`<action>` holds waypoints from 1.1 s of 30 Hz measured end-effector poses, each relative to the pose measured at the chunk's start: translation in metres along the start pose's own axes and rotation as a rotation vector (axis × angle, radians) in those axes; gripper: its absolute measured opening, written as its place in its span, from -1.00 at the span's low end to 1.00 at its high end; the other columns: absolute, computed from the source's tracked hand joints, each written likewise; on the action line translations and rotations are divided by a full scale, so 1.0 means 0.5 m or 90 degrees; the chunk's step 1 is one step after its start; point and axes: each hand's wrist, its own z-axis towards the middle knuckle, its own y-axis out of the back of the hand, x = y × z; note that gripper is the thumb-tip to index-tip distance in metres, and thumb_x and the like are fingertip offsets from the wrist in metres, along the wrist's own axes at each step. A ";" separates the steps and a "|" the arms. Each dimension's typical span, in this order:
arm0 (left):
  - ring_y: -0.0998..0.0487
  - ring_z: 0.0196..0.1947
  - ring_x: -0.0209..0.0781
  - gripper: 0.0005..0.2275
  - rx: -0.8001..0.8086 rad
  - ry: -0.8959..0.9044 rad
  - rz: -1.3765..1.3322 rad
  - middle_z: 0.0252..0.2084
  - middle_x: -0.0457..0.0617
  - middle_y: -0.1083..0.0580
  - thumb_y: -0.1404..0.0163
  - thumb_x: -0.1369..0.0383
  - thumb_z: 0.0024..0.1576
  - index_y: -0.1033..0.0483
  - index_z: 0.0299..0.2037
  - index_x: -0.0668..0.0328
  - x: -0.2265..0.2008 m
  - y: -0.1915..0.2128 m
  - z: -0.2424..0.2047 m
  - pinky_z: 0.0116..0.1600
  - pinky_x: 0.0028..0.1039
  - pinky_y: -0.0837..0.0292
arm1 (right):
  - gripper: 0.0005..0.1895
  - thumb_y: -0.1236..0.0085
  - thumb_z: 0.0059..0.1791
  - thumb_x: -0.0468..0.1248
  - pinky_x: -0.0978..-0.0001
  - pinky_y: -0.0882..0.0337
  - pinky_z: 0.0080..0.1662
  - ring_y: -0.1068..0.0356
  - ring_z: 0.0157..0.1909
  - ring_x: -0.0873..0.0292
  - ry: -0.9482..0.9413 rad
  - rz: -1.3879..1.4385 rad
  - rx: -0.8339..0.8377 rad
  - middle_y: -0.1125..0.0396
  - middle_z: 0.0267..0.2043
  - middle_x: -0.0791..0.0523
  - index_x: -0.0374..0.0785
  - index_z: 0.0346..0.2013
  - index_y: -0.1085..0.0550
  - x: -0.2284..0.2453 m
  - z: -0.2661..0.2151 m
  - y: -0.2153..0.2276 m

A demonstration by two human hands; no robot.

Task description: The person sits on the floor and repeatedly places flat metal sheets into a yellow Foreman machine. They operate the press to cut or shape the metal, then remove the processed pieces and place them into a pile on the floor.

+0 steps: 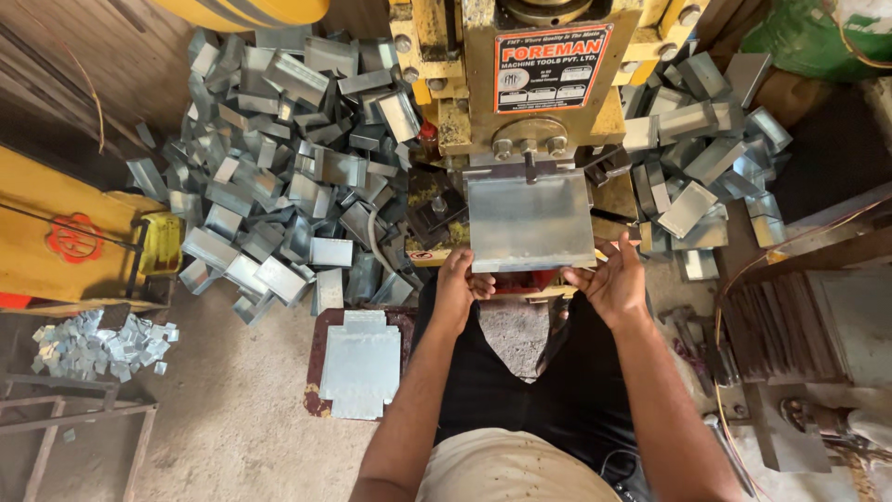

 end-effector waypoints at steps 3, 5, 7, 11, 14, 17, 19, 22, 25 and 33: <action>-0.55 -0.52 -0.17 -0.61 0.012 0.008 -0.004 -0.41 0.12 -0.52 0.24 0.12 0.37 -0.30 0.20 0.30 -0.002 0.000 -0.003 -0.38 -0.39 -0.46 | -0.15 0.44 0.15 0.27 0.21 -0.54 0.01 -0.48 0.01 -0.11 -0.001 -0.019 -0.009 -0.38 0.13 -0.20 -0.47 0.32 -0.18 0.002 -0.001 0.000; -0.55 -0.49 -0.18 -0.57 0.027 0.011 -0.005 -0.38 0.10 -0.53 0.29 0.07 0.40 -0.31 0.21 0.32 -0.012 -0.006 -0.008 -0.36 -0.39 -0.47 | -0.15 0.43 0.14 0.28 0.25 -0.54 -0.03 -0.49 -0.02 -0.07 -0.002 -0.008 -0.005 -0.37 0.13 -0.18 -0.46 0.32 -0.17 -0.001 0.005 0.006; -0.59 -0.47 -0.17 -0.48 0.025 0.037 0.015 -0.35 0.09 -0.56 0.39 -0.01 0.37 -0.34 0.21 0.33 -0.024 -0.010 -0.018 -0.30 -0.38 -0.55 | -0.15 0.44 0.12 0.32 0.29 -0.48 -0.14 -0.42 -0.13 0.00 -0.019 -0.016 -0.007 -0.38 0.11 -0.10 -0.38 0.30 -0.21 -0.011 0.014 0.026; -0.60 -0.47 -0.14 -0.39 0.008 0.057 0.070 -0.28 0.10 -0.60 0.52 -0.12 0.28 -0.33 0.25 0.16 -0.046 -0.013 -0.053 -0.30 -0.33 -0.57 | -0.11 0.40 0.20 0.42 0.38 -0.29 -0.36 -0.22 -0.38 0.13 -0.002 -0.005 0.115 -0.42 -0.11 -0.09 -0.31 0.29 -0.39 -0.002 0.049 0.064; -0.63 -0.43 -0.22 -0.35 0.098 0.032 0.090 -0.20 0.06 -0.61 0.59 -0.17 0.26 -0.30 0.31 0.05 -0.035 -0.012 -0.065 -0.30 -0.39 -0.62 | -0.27 0.28 0.13 0.32 0.38 -0.27 -0.30 -0.39 -0.11 0.14 0.020 0.024 0.031 -0.42 -0.05 0.10 -0.23 0.18 -0.40 0.010 0.089 0.050; -0.67 -0.38 -0.09 -0.08 0.254 0.044 -0.051 -0.26 0.29 -0.56 0.62 -0.29 0.47 -0.41 0.25 0.71 -0.020 -0.029 -0.046 -0.17 -0.37 -0.69 | -0.55 -0.06 0.09 -0.04 0.32 -0.43 -0.08 -0.40 -0.01 0.20 0.058 -0.123 0.040 -0.40 0.02 0.17 -0.25 0.16 -0.39 0.007 0.129 0.026; -0.65 -0.41 -0.12 -0.29 0.174 0.008 0.051 -0.17 0.19 -0.61 0.51 -0.21 0.35 -0.32 0.30 0.32 -0.019 -0.059 -0.059 -0.30 -0.35 -0.64 | -0.63 -0.08 0.09 -0.11 0.32 -0.33 -0.23 -0.36 -0.13 0.17 0.076 -0.102 -0.052 -0.41 -0.05 0.15 -0.25 0.10 -0.42 0.016 0.115 0.028; -0.66 -0.36 -0.14 -0.41 0.227 0.001 0.143 -0.08 0.14 -0.59 0.36 -0.14 0.27 -0.21 0.36 0.05 -0.037 -0.093 -0.072 -0.29 -0.35 -0.61 | -0.70 0.02 0.04 -0.17 0.31 -0.41 -0.26 -0.42 -0.16 0.14 0.119 0.013 -0.117 -0.42 -0.11 0.14 -0.19 0.03 -0.41 0.030 0.070 0.015; -0.66 -0.34 -0.18 -0.43 0.266 0.013 0.196 -0.07 0.13 -0.58 0.28 -0.11 0.26 -0.19 0.36 0.04 -0.021 -0.098 -0.081 -0.26 -0.41 -0.65 | -0.71 0.09 0.01 -0.28 0.26 -0.55 -0.09 -0.48 -0.08 0.10 0.143 0.057 -0.083 -0.42 -0.08 0.11 -0.20 0.03 -0.37 0.012 0.006 -0.006; -0.46 -0.56 -0.34 -0.57 -0.007 -0.116 0.132 -0.31 0.04 -0.55 0.07 0.23 0.29 -0.30 0.31 0.28 0.001 -0.067 -0.024 -0.50 -0.55 -0.36 | -0.69 0.07 0.15 -0.18 0.23 -0.54 -0.11 -0.53 -0.14 0.06 -0.028 -0.135 0.056 -0.51 -0.05 -0.08 -0.41 -0.03 -0.39 -0.092 -0.029 -0.049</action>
